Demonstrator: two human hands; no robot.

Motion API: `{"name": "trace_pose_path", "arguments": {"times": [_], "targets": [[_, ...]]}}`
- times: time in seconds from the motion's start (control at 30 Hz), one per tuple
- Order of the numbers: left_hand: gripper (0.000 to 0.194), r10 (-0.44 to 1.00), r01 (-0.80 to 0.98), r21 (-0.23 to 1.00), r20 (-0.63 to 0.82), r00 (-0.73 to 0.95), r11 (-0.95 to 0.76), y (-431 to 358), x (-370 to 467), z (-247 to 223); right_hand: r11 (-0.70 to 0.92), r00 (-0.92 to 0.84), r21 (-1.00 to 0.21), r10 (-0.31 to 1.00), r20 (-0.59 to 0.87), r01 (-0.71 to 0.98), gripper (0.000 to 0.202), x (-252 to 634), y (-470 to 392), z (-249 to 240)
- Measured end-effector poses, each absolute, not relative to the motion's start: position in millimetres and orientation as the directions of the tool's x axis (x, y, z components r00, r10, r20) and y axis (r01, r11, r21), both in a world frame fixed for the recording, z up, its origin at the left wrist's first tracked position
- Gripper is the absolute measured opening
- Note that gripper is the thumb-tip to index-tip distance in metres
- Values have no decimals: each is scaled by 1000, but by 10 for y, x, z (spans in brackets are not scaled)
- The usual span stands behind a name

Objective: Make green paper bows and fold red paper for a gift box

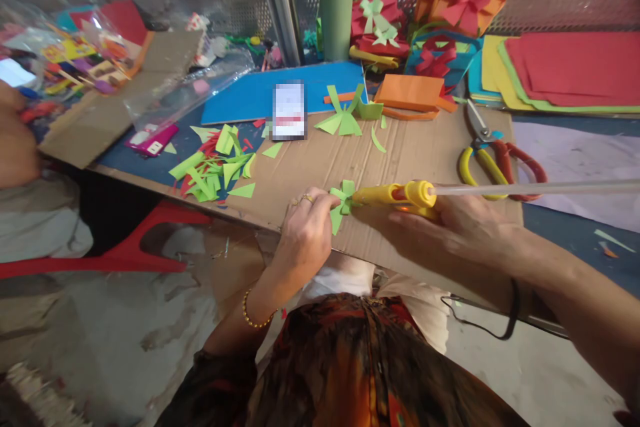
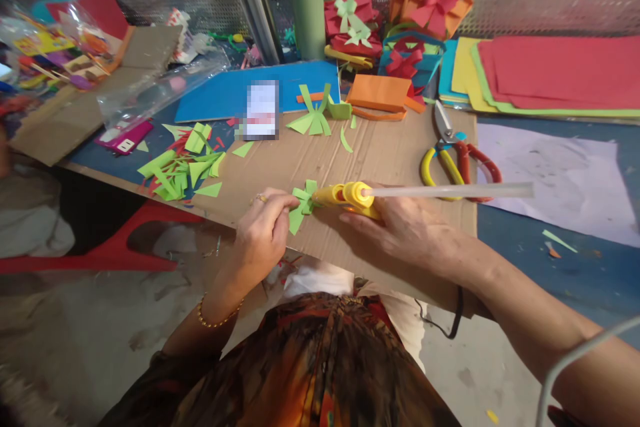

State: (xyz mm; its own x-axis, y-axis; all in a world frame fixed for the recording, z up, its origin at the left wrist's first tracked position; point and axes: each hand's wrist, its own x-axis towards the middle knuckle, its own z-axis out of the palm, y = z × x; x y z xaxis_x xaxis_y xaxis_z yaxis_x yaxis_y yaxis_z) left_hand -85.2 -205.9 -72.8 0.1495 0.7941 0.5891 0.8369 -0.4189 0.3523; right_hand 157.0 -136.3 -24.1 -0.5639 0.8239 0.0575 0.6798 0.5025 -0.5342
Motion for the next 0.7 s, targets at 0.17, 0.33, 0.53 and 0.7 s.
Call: {"name": "trace_pose_path", "arguments": {"times": [0.17,0.33,0.53,0.7], "targets": [[25,787,864,277,584,197,-421,-2102,-839,-719,473,-569,-544,822,-10,693,44,1545,-1364,-175],[25,793,862,282,576,199,-421,-2120,-843,-724,468,-513,-544,855,79,696,44,1618,-1348,-100],[27,789,855,290,581,200,-430,-2126,-854,-733,537,-618,-574,784,68,618,41,1597,-1375,-105],[29,782,867,256,587,212,-428,-2133,-848,-733,603,-661,-546,741,114,582,32,1518,-1419,-103]]}}
